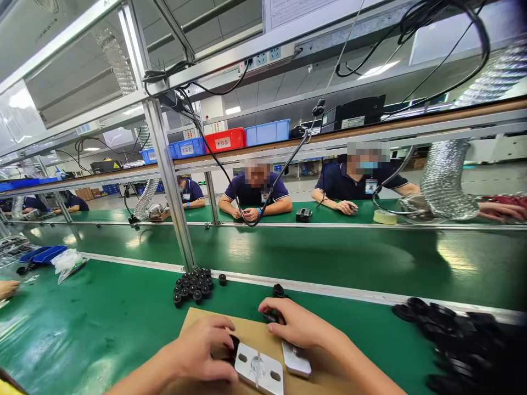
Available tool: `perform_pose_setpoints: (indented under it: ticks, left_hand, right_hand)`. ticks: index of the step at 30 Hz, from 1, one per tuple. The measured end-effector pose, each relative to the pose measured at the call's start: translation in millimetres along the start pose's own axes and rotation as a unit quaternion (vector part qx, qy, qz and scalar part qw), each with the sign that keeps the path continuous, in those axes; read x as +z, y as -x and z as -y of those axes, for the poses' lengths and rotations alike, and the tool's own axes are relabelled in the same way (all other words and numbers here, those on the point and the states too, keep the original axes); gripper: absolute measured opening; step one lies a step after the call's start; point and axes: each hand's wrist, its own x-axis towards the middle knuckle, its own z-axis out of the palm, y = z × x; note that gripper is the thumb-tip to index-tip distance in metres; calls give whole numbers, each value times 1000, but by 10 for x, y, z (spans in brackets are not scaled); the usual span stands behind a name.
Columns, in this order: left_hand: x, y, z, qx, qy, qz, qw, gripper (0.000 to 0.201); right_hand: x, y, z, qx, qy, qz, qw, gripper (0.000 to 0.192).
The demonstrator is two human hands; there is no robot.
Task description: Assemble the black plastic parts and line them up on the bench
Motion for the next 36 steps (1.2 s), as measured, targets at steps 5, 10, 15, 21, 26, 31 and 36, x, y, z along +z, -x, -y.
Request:
perform_pose_setpoints:
  ticks: [5, 10, 15, 21, 26, 31, 36]
  left_hand:
    - [-279, -620, 196, -98, -225, -122, 962, 23]
    - [-128, -976, 573, -166, -290, -144, 931, 47]
    - [61, -969, 657, -158, -275, -148, 937, 31]
    - [237, -919, 577, -142, -151, -159, 965, 28]
    - [459, -919, 488, -150, 15, -168, 974, 27]
    - [545, -922, 354, -128, 170, -187, 959, 28]
    - [630, -954, 262, -104, 322, -199, 920, 32]
  right_hand:
    - [-20, 27, 33, -7, 76, 2, 997, 34]
    - [90, -20, 100, -39, -2, -56, 998, 34]
    - [160, -63, 145, -29, -53, -31, 998, 35]
    - [55, -23, 130, 23, 91, -2, 996, 30]
    - [0, -4, 83, 26, 98, 7, 995, 33]
    - [1, -133, 8, 29, -101, -89, 990, 25]
    - [32, -223, -70, 33, -315, -141, 938, 48]
